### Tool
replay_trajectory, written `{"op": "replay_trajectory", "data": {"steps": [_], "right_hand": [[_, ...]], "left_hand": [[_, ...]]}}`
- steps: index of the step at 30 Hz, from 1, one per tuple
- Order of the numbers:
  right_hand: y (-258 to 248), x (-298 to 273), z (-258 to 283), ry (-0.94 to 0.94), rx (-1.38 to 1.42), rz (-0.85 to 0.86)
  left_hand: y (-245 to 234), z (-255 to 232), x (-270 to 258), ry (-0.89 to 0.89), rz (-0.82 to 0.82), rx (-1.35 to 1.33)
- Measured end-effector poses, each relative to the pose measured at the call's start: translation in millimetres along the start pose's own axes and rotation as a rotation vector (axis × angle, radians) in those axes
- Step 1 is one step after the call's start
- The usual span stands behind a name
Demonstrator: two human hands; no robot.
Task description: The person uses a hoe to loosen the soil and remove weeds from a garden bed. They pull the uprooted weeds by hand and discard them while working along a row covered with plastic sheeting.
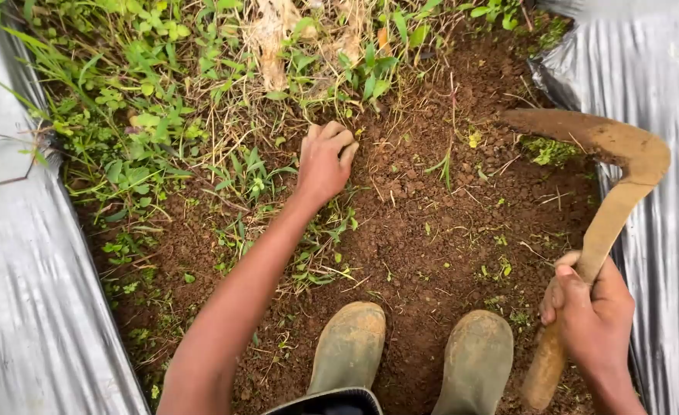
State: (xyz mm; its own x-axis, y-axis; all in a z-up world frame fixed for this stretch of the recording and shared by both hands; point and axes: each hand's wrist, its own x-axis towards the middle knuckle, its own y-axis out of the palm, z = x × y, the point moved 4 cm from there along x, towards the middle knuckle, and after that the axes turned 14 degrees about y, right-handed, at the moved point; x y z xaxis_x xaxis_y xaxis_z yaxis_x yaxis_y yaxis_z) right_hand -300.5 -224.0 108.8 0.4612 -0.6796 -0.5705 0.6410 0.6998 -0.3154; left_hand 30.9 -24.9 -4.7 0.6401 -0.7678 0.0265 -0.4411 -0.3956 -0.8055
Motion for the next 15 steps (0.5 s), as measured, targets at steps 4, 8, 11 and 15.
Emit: {"op": "replay_trajectory", "data": {"steps": [4, 8, 11, 15], "right_hand": [[-1.6, 6.2, 14.8, -0.010, 0.058, 0.007], [-11.8, 8.9, 12.2, -0.112, 0.068, -0.015], [-22.1, 9.1, 8.3, -0.215, 0.043, -0.030], [-30.3, 10.8, 6.1, -0.301, 0.072, -0.037]], "left_hand": [[16.7, 10.7, 5.1, -0.055, -0.116, -0.152], [17.0, 11.5, 2.9, -0.186, 0.035, -0.165], [15.4, 11.0, -1.1, -0.271, 0.047, -0.236], [-31.8, -10.4, -12.2, -0.074, -0.144, -0.257]]}}
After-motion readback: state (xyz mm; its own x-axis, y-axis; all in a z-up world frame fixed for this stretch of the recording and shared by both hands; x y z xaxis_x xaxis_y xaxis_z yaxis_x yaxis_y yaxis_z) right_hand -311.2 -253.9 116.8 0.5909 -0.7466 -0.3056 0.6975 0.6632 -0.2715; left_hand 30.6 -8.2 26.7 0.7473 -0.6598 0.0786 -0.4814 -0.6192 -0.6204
